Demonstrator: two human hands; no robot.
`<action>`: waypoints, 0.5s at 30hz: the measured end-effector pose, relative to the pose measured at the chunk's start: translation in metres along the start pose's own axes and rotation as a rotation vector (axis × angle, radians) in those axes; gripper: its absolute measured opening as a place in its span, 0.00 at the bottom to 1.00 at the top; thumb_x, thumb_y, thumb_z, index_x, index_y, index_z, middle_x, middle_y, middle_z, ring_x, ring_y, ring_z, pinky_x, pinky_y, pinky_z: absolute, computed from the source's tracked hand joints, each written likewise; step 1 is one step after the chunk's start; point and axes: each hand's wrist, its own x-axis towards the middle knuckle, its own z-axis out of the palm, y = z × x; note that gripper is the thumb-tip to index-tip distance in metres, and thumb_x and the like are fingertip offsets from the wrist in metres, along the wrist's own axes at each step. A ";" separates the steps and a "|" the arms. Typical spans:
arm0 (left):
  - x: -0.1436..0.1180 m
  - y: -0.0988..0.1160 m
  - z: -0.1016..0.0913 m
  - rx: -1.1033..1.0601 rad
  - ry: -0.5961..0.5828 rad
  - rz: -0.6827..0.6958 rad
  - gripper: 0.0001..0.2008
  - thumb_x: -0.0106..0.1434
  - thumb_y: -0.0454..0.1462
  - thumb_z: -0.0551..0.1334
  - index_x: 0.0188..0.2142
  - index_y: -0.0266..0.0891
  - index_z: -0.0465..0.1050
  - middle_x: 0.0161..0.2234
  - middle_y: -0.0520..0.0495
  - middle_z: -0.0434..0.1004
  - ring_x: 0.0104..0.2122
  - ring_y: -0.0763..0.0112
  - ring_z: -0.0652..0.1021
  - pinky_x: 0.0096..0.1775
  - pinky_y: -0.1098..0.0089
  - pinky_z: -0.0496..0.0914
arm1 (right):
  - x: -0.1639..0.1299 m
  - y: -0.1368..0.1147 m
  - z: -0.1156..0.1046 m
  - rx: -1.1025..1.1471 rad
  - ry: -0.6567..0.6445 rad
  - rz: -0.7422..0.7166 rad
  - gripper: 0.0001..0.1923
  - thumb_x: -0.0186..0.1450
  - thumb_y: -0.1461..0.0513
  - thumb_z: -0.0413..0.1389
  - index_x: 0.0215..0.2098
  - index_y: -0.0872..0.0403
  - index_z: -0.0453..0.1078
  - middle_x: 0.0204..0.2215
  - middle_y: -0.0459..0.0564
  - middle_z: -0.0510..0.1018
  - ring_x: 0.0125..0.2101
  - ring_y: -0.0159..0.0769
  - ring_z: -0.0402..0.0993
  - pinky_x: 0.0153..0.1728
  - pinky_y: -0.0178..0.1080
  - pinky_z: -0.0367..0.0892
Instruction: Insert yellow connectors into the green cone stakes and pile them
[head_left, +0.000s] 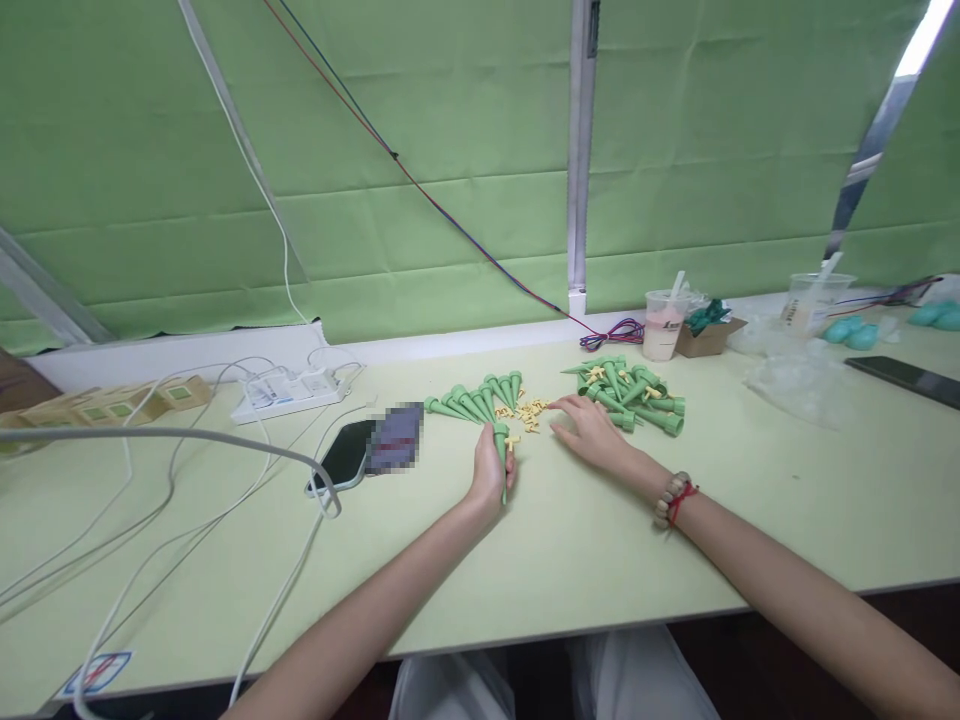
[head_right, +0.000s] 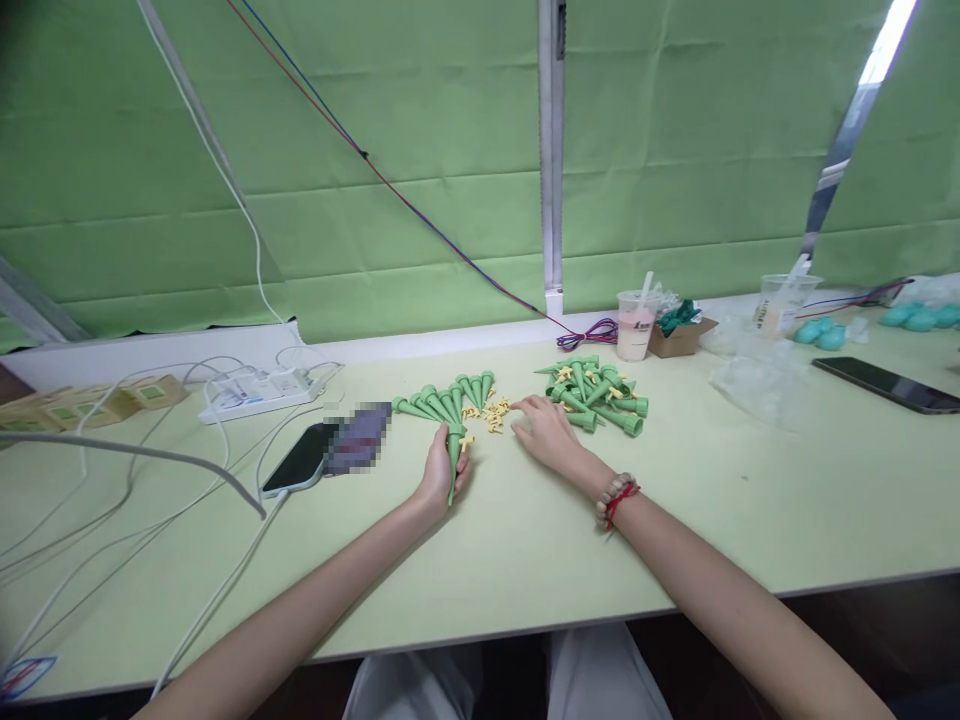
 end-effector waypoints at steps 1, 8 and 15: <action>0.000 0.000 0.000 -0.016 -0.006 -0.018 0.21 0.61 0.51 0.44 0.19 0.41 0.52 0.09 0.58 0.49 0.07 0.81 0.51 0.12 0.76 0.44 | -0.001 0.000 0.004 -0.015 -0.046 -0.065 0.18 0.65 0.60 0.47 0.52 0.53 0.65 0.53 0.56 0.69 0.53 0.44 0.61 0.52 0.49 0.53; -0.003 0.001 0.002 -0.019 -0.010 -0.029 0.20 0.61 0.50 0.44 0.19 0.41 0.52 0.08 0.58 0.49 0.07 0.81 0.52 0.12 0.76 0.44 | -0.002 -0.005 0.011 -0.039 -0.146 -0.288 0.18 0.67 0.58 0.46 0.52 0.52 0.67 0.53 0.54 0.70 0.56 0.43 0.59 0.57 0.52 0.44; 0.000 -0.006 0.003 -0.039 0.012 0.014 0.20 0.57 0.54 0.50 0.22 0.41 0.56 0.09 0.59 0.52 0.07 0.80 0.53 0.12 0.76 0.45 | -0.004 -0.013 0.012 -0.012 -0.133 -0.348 0.22 0.68 0.58 0.45 0.59 0.51 0.58 0.57 0.54 0.66 0.57 0.41 0.58 0.55 0.50 0.50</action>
